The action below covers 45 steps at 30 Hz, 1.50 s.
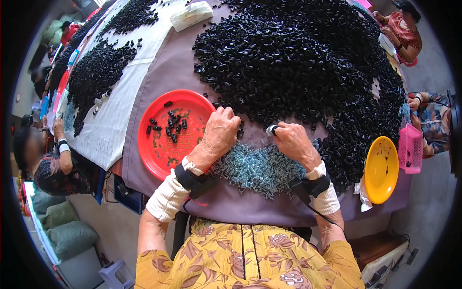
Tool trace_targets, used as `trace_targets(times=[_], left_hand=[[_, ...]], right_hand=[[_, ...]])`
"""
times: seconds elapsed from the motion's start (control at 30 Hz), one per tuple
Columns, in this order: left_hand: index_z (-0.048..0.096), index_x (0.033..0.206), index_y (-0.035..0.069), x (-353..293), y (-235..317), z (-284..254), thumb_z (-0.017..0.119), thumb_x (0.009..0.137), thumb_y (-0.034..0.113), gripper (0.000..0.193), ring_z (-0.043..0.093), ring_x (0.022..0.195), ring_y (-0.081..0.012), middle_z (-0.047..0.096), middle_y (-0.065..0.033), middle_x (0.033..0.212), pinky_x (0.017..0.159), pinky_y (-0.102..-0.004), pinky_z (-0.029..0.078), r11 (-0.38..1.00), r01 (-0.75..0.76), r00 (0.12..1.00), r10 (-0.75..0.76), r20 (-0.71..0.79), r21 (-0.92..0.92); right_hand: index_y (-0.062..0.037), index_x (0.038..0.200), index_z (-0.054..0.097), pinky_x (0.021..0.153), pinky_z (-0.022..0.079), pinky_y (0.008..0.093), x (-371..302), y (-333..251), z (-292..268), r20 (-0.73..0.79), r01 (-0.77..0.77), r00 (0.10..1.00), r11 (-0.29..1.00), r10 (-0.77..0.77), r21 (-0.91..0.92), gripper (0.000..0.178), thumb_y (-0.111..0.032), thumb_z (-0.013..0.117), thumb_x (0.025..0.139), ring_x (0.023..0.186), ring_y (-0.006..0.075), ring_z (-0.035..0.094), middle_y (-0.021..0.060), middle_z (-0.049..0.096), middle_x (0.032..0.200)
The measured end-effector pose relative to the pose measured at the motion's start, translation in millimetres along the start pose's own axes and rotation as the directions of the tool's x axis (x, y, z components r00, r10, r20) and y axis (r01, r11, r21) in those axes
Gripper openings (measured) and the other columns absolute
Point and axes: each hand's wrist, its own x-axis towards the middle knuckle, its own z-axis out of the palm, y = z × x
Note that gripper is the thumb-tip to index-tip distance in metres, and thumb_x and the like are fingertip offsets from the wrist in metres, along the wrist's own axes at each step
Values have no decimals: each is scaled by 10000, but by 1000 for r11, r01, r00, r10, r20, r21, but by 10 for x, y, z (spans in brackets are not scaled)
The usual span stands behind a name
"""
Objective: Manually attaching small black plastic components together on a production table.
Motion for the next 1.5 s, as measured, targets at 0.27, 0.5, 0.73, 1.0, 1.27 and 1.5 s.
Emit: trace_targets(times=[0.27,0.5,0.73,1.0,1.27,1.5], left_hand=[[622,786,78,26,106,21,679,657,115,146,492,892,-246,513,-63,847,755,-376,397,996,-12,995,4,103,84],[544,832,90,-16,144,130,661,637,121,230,490,882,-254,517,-68,813,740,-372,408,983,-115,992,107,67,142],[567,845,43,-32,267,-142,660,714,82,165,566,753,-214,590,-68,760,687,-340,468,951,47,999,-51,-6,-305],[562,954,37,-285,463,-406,639,843,100,149,587,714,-70,636,-32,785,646,-206,468,148,427,841,-428,331,-892],[571,934,34,-341,579,-382,642,833,89,136,586,692,-79,631,-23,797,641,-211,481,-21,440,787,-473,397,-898],[581,1035,11,-425,521,-273,600,853,77,194,601,714,-108,633,-59,831,659,-234,493,-46,425,789,-470,396,-904]], right_hand=[[-61,717,603,677,440,363,19,-121,93,30,79,997,984,-76,-162,62,-58,544,733,739,243,606,88,589,723],[-53,719,591,740,409,361,-30,-85,85,27,69,997,984,-66,-162,46,-53,546,730,769,238,572,98,571,741],[-30,711,585,716,422,380,-10,-6,111,-78,71,994,997,-74,-44,38,-47,561,735,741,279,572,124,574,748],[-15,693,601,679,434,388,9,-20,52,-82,-11,997,999,15,52,109,-107,616,749,732,285,588,121,597,772],[-53,674,615,703,414,384,127,-41,216,-23,46,999,989,-49,-137,50,-75,586,709,700,257,609,103,617,722],[-51,687,609,713,407,388,137,-92,246,-34,32,999,993,-36,-115,96,-134,596,732,695,250,621,101,624,714]])
